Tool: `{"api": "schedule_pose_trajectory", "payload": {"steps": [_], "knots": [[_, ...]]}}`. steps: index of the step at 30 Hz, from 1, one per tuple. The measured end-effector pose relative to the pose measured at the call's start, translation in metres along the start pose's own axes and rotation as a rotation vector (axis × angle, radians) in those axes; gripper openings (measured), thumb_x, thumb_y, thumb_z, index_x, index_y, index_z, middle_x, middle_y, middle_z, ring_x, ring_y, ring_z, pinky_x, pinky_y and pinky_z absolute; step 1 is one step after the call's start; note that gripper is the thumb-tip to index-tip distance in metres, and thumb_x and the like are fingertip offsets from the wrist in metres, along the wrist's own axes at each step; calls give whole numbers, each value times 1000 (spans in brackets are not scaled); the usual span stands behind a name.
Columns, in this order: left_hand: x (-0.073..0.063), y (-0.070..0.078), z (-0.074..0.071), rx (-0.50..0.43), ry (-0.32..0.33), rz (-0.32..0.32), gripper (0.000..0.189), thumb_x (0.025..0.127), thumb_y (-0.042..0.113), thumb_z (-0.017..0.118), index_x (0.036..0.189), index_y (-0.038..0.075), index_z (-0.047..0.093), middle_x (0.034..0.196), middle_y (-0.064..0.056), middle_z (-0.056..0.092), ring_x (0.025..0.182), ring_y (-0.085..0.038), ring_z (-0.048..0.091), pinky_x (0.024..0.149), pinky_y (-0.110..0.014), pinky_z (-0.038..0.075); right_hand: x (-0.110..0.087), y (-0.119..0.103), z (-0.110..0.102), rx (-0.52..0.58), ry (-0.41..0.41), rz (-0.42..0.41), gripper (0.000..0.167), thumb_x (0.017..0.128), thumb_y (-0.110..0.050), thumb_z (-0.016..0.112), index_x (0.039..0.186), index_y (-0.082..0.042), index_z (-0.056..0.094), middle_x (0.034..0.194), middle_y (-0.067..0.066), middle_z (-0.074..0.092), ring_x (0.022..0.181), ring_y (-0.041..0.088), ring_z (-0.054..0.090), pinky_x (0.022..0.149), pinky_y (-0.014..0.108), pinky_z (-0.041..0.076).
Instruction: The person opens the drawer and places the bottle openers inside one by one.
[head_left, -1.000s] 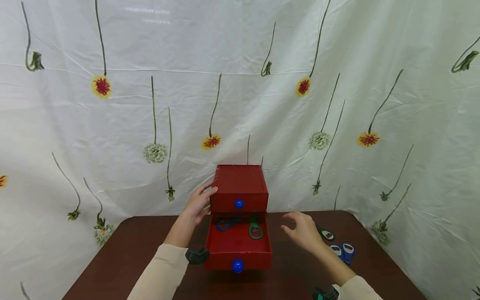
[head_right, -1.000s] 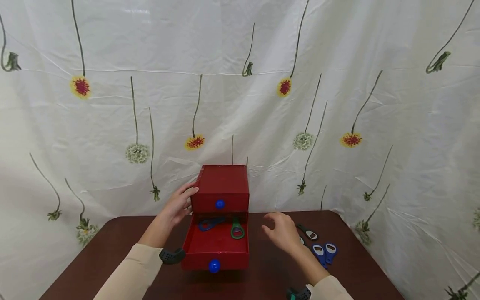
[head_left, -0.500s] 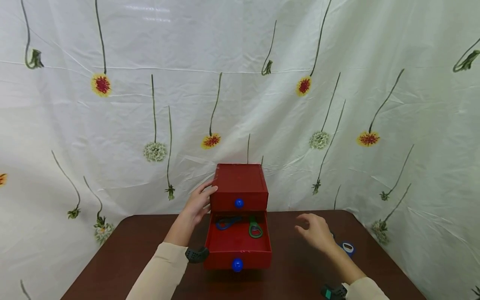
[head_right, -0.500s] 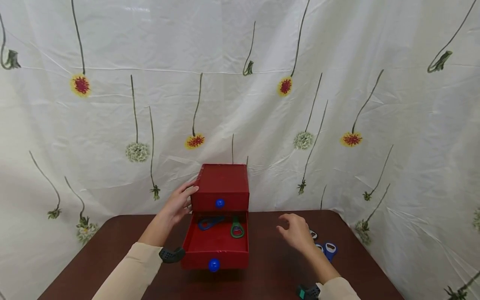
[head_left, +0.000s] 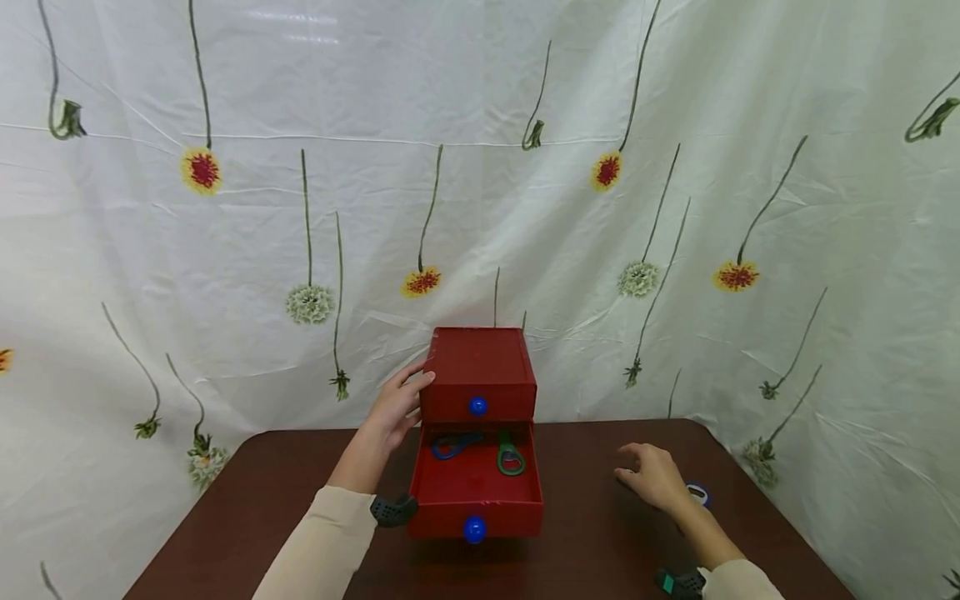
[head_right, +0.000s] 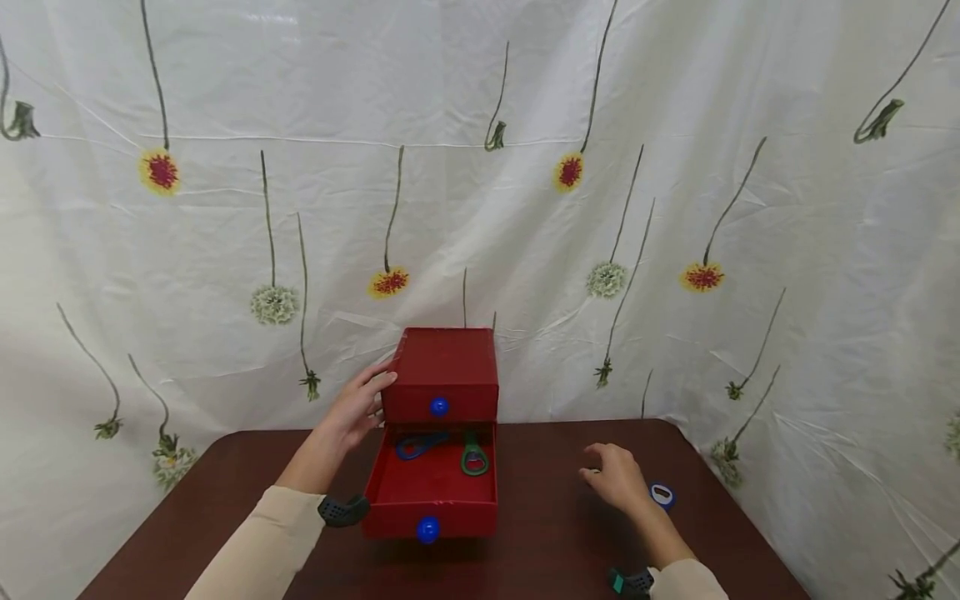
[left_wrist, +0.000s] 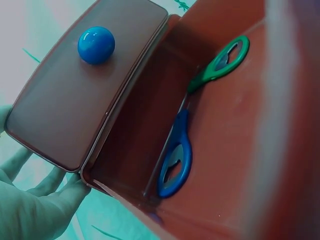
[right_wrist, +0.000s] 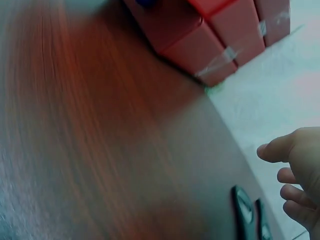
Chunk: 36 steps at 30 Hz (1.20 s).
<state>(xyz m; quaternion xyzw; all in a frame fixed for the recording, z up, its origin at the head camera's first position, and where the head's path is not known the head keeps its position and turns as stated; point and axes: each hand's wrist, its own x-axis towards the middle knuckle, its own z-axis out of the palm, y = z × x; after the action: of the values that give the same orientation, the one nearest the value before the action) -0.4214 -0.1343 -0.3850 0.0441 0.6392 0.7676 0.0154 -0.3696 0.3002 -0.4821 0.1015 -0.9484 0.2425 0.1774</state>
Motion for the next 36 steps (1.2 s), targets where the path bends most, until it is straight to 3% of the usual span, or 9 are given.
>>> {"api": "schedule_pose_trajectory", "payload": {"steps": [7,18,27,36], "knots": [[0,0,1,-11,5,-2,60,105,28,64,159,15,41,151,-19,49,132,-36,53,101,-46,45,-7,22,16,-40,-52,52,41,87,-10,82,122,7,69,115,23,66,109,45,63,86,57,52],[2,-1,0,0,0,2,59,106,29,63,159,16,41,151,-18,49,131,-37,54,104,-49,44,-4,34,29,-86,-54,82,40,93,-16,77,121,11,68,109,23,65,102,44,63,84,56,52],[1,-3,-2,-1,-3,4,60,105,29,64,158,14,41,150,-19,49,131,-37,54,103,-49,44,1,40,32,20,-35,124,41,90,-16,78,118,12,70,113,25,71,105,46,65,83,55,54],[1,-3,-2,-10,-6,10,58,105,28,64,157,17,43,149,-16,51,132,-34,53,100,-46,44,1,37,32,19,-27,118,41,86,-17,80,114,11,72,108,22,73,98,41,68,78,53,56]]}}
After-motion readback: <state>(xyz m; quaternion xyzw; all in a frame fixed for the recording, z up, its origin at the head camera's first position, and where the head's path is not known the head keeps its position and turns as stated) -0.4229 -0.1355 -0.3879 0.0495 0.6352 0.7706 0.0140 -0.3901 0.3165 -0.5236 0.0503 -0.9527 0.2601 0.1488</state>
